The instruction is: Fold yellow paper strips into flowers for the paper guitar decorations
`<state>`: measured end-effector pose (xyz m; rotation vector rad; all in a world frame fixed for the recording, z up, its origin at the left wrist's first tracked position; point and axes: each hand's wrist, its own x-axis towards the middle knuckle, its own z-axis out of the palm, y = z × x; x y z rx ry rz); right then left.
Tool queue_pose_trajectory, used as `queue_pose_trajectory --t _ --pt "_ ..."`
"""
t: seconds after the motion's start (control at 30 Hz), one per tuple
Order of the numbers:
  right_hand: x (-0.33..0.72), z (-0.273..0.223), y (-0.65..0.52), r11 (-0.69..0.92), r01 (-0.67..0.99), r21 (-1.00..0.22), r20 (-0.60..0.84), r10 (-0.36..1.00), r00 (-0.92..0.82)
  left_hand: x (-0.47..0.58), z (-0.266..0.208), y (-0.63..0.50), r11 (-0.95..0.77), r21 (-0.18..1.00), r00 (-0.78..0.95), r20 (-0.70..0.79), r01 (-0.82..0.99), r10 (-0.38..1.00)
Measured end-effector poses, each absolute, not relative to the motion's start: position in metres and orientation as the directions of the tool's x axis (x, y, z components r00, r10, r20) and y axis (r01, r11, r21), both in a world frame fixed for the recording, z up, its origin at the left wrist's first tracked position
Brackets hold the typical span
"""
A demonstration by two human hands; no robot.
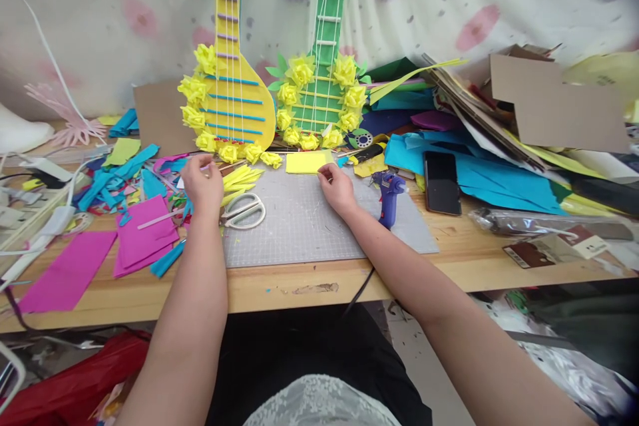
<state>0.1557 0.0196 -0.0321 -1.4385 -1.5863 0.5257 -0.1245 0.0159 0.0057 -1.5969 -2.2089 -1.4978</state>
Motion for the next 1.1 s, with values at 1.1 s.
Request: queue_pose_trajectory --t 1.1 --pt "0.149 -0.035 0.026 0.380 0.833 -0.402 0.429 0.882 -0.195 -0.020 -0.022 -0.005 -0.366 0.427 0.230 0.337 0.827 0.913"
